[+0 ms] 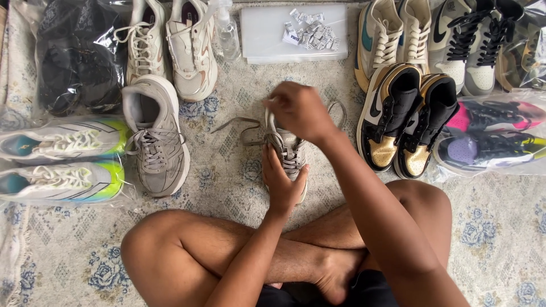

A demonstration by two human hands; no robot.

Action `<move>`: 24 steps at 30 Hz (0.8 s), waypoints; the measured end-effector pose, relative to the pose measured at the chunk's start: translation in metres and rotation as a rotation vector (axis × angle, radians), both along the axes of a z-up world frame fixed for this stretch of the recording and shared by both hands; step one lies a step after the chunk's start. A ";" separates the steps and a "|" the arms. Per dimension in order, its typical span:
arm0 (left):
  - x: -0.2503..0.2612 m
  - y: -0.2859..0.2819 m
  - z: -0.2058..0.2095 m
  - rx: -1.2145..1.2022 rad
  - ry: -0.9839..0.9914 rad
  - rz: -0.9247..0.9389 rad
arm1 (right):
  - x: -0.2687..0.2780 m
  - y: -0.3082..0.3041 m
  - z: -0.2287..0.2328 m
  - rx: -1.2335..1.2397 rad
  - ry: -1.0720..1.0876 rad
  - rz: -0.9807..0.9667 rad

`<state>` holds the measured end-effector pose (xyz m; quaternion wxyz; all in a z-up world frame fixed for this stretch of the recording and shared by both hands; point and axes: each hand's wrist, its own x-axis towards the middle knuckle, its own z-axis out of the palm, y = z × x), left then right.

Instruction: Lacing a grey sneaker while sitting on a patterned rug surrounded by other shoes.

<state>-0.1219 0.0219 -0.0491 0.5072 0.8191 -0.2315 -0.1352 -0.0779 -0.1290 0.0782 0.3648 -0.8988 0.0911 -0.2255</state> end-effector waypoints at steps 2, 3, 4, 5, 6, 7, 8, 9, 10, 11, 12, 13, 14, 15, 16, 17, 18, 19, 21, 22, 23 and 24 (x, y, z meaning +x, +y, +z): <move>0.009 -0.002 0.002 0.015 0.058 0.015 | -0.033 -0.016 -0.021 0.040 0.094 -0.226; 0.013 -0.004 0.003 0.030 0.115 0.032 | -0.049 -0.023 -0.032 0.079 0.186 -0.450; 0.015 -0.005 0.001 0.028 0.116 0.030 | -0.065 -0.027 -0.046 0.077 0.186 -0.453; 0.018 -0.007 0.000 0.050 0.112 0.026 | -0.080 -0.030 -0.060 0.047 0.247 -0.439; 0.022 -0.009 -0.001 0.072 0.108 0.021 | -0.094 -0.034 -0.074 0.017 0.307 -0.426; 0.023 -0.012 0.004 0.073 0.107 0.021 | -0.094 -0.023 -0.059 0.018 0.306 -0.427; 0.025 -0.015 0.009 0.102 0.086 0.028 | -0.095 -0.012 -0.044 -0.115 0.434 -0.326; 0.025 -0.017 0.014 0.133 0.067 0.032 | -0.096 -0.001 -0.029 -0.247 0.560 -0.225; 0.023 -0.015 0.017 0.135 0.066 0.028 | -0.097 -0.002 -0.047 -0.244 0.561 -0.228; 0.021 -0.013 0.020 0.140 0.072 0.035 | -0.097 -0.004 -0.065 -0.288 0.459 -0.233; 0.020 -0.012 0.024 0.145 0.077 0.043 | -0.097 -0.005 -0.083 -0.332 0.358 -0.237; 0.017 -0.011 0.024 0.146 0.072 0.041 | -0.095 -0.009 -0.089 -0.330 0.354 -0.239; 0.015 -0.009 0.024 0.121 0.011 0.071 | -0.092 -0.012 -0.096 -0.465 0.103 -0.250; 0.013 -0.006 0.024 0.097 -0.051 0.103 | -0.088 -0.014 -0.103 -0.594 -0.152 -0.256; 0.018 -0.007 0.031 0.100 -0.056 0.104 | -0.086 -0.018 -0.106 -0.590 -0.156 -0.257; 0.021 -0.007 0.038 0.060 -0.168 0.031 | -0.085 -0.020 -0.109 -0.586 -0.210 -0.233; 0.024 -0.007 0.045 0.020 -0.280 -0.043 | -0.085 -0.021 -0.113 -0.581 -0.263 -0.210; 0.032 -0.009 0.046 0.024 -0.277 -0.048 | -0.086 -0.022 -0.110 -0.578 -0.259 -0.214; 0.048 -0.015 0.048 0.134 -0.397 -0.188 | -0.087 -0.025 -0.104 -0.552 -0.269 -0.125; 0.053 -0.015 0.049 0.134 -0.395 -0.190 | -0.089 -0.024 -0.101 -0.552 -0.266 -0.127; 0.060 -0.017 0.050 0.181 -0.383 -0.244 | -0.089 -0.025 -0.098 -0.552 -0.278 -0.125; 0.068 -0.018 0.052 0.228 -0.372 -0.299 | -0.090 -0.026 -0.094 -0.553 -0.290 -0.123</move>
